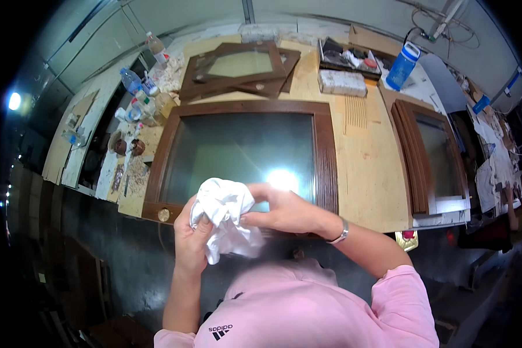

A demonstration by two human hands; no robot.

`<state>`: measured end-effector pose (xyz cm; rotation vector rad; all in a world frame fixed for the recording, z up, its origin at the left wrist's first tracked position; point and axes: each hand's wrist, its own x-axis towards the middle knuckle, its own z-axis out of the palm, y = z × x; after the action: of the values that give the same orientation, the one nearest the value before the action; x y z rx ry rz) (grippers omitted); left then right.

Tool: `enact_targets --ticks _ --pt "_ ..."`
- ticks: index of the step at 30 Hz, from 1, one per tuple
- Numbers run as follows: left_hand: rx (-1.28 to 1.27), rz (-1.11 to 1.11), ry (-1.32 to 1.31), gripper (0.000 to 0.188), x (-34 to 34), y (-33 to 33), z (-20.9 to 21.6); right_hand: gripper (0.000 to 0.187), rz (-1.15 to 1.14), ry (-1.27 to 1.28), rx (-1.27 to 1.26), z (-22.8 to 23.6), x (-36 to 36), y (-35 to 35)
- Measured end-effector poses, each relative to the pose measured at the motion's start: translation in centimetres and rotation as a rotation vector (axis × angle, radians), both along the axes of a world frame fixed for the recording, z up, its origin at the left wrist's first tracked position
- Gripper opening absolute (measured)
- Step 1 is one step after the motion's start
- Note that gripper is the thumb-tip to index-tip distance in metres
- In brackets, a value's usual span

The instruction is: The person polishes a wooden window frame by hand with a cloth, applies a liquid from a bottle, and uses a small sanding block to smooth specific areas of the wood.

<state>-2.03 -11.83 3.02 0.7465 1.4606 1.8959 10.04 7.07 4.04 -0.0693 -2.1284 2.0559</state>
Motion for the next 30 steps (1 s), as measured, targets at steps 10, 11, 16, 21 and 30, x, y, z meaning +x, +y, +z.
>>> enact_targets --ticks 10,11,16,21,30 --pt "-0.136 0.431 0.278 0.020 -2.5 -5.8 0.7 0.010 -0.008 -0.139 -0.476 -0.6 -5.0 1.3" --pt "-0.103 0.439 0.327 0.020 -2.8 -6.3 0.6 0.010 -0.048 -0.134 -0.514 -0.8 -5.4 1.2" --pt "-0.138 0.673 0.557 0.021 -4.9 -11.9 0.2 0.014 0.198 -0.079 -0.681 1.1 -9.0 -0.3" --pt "-0.049 0.368 0.681 0.086 -5.1 -8.7 2.9 0.023 0.345 -0.130 -0.524 3.4 -12.1 -5.5" --pt "0.186 0.298 -0.107 0.032 -15.6 -12.8 -1.2 0.005 0.233 -0.078 -0.011 3.2 -22.4 -3.6"
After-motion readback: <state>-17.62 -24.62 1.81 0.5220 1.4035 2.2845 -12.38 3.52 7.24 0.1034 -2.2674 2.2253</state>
